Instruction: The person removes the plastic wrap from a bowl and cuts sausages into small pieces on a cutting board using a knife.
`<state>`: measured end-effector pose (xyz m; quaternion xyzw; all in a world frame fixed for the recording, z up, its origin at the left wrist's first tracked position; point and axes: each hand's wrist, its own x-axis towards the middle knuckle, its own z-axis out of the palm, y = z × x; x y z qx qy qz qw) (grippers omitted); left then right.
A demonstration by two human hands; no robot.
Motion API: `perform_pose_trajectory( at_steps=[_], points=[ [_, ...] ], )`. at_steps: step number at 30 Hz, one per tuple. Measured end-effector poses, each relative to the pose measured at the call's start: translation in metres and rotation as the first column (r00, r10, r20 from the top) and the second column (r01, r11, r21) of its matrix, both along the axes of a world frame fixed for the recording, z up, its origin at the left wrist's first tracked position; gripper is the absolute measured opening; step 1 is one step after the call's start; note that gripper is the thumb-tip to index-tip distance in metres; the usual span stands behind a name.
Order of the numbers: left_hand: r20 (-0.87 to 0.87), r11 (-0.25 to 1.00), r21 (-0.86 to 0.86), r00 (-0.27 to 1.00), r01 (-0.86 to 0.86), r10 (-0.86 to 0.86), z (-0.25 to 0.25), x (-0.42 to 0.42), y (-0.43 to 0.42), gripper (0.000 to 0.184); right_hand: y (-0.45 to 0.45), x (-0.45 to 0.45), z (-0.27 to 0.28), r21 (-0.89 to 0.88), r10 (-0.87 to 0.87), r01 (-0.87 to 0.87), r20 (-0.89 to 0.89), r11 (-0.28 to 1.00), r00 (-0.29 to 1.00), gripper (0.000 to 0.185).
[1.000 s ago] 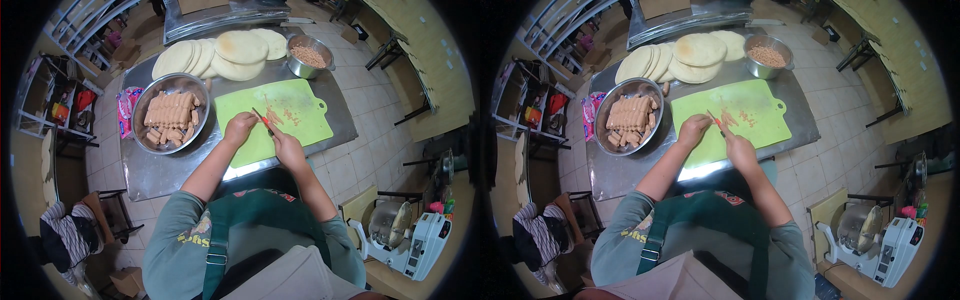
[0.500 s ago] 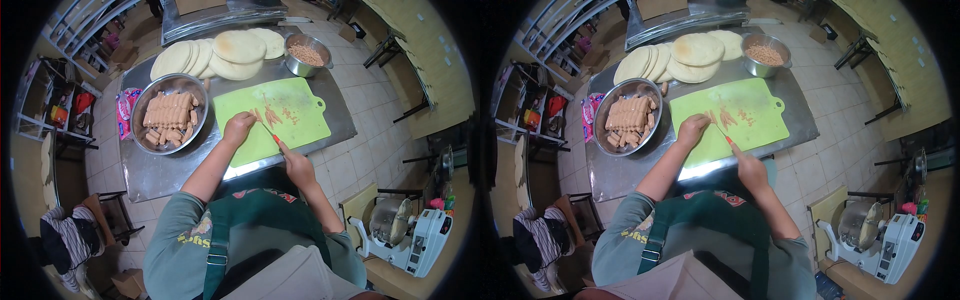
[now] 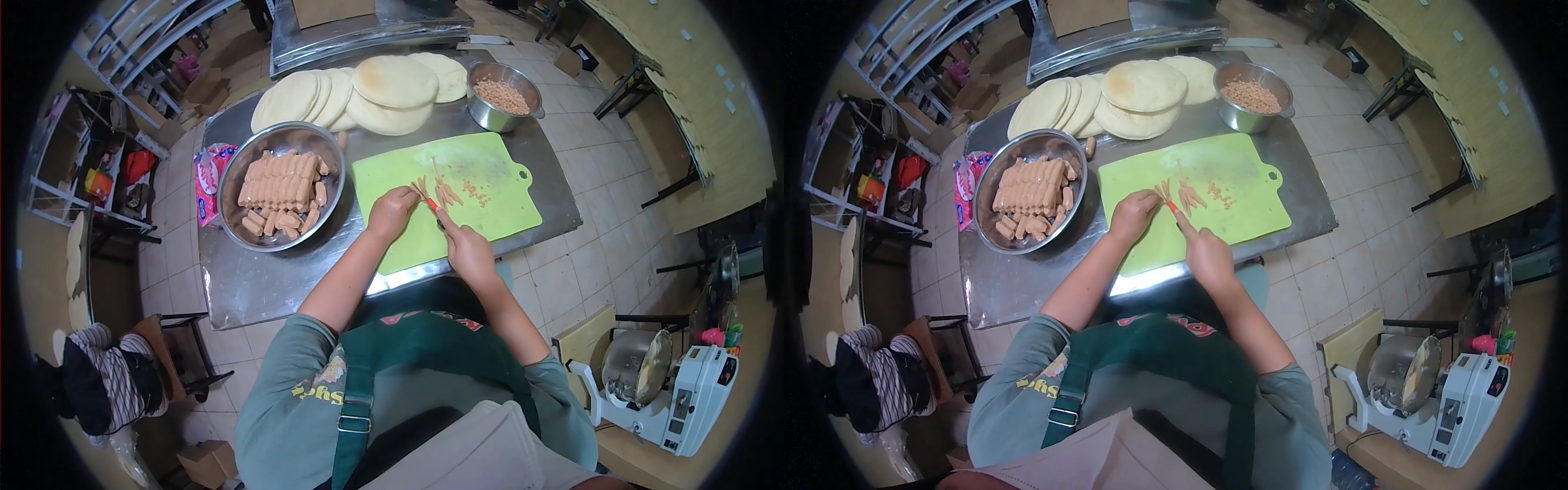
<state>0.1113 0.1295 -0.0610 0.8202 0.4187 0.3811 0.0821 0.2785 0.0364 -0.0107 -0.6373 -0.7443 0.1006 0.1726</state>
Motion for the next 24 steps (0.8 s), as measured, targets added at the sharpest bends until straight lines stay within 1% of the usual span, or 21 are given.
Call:
perform_pose_trajectory(
  at_steps=[3, 5, 8, 10, 15, 17, 18, 20, 21, 22, 23, 24],
  points=[
    [0.021, 1.000, 0.002, 1.000, 0.008, -0.008, 0.003, 0.000, 0.000, 0.007, 0.004, -0.001, -0.001, -0.024, -0.002, 0.003, 0.013, 1.000, 1.000, 0.047],
    [0.026, 1.000, -0.007, 1.000, 0.015, -0.015, 0.002, 0.000, -0.001, 0.007, 0.009, -0.001, -0.006, -0.016, 0.012, -0.013, -0.033, 1.000, 0.999, 0.046],
    [0.054, 1.000, 0.023, 0.999, 0.005, -0.006, 0.001, 0.000, -0.001, 0.007, 0.008, 0.000, -0.004, -0.034, 0.024, -0.025, -0.040, 0.999, 0.999, 0.045],
    [0.046, 1.000, 0.005, 0.999, -0.017, 0.016, 0.002, 0.001, -0.002, 0.007, 0.000, 0.004, 0.004, -0.049, 0.024, -0.026, -0.045, 0.998, 0.999, 0.044],
    [0.038, 1.000, -0.008, 0.999, -0.002, 0.002, 0.004, 0.000, -0.001, 0.007, -0.032, 0.019, 0.017, -0.093, -0.006, -0.001, -0.070, 0.996, 0.998, 0.042],
    [0.036, 1.000, -0.012, 0.999, 0.010, -0.010, 0.005, 0.000, -0.001, 0.007, -0.044, 0.027, 0.015, -0.069, 0.007, -0.018, -0.163, 0.997, 0.987, 0.042],
    [0.065, 1.000, -0.015, 0.998, 0.005, -0.004, 0.006, 0.000, -0.001, 0.008, -0.048, 0.030, 0.017, -0.066, 0.005, -0.016, -0.163, 0.998, 0.987, 0.042],
    [0.094, 1.000, -0.014, 0.996, 0.004, -0.003, 0.008, 0.003, 0.000, 0.010, -0.054, 0.035, 0.023, -0.125, -0.022, -0.003, -0.199, 0.992, 0.980, 0.042],
    [0.091, 1.000, -0.022, 0.996, 0.022, -0.020, 0.013, 0.004, -0.001, 0.013, -0.055, 0.038, 0.023, -0.121, -0.024, 0.000, -0.199, 0.993, 0.980, 0.042],
    [0.087, 0.999, -0.031, 0.996, 0.038, -0.035, 0.018, 0.006, -0.002, 0.017, -0.057, 0.041, 0.024, -0.115, -0.019, -0.013, -0.276, 0.993, 0.961, 0.041],
    [0.086, 0.999, -0.029, 0.996, 0.040, -0.037, 0.023, 0.010, -0.002, 0.017, -0.058, 0.043, 0.024, -0.110, -0.014, -0.027, -0.351, 0.994, 0.936, 0.041],
    [0.018, 0.999, -0.017, 0.999, 0.041, -0.040, 0.028, 0.016, -0.002, 0.017, -0.059, 0.043, 0.025, -0.108, -0.015, -0.025, -0.353, 0.994, 0.936, 0.041]
  ],
)
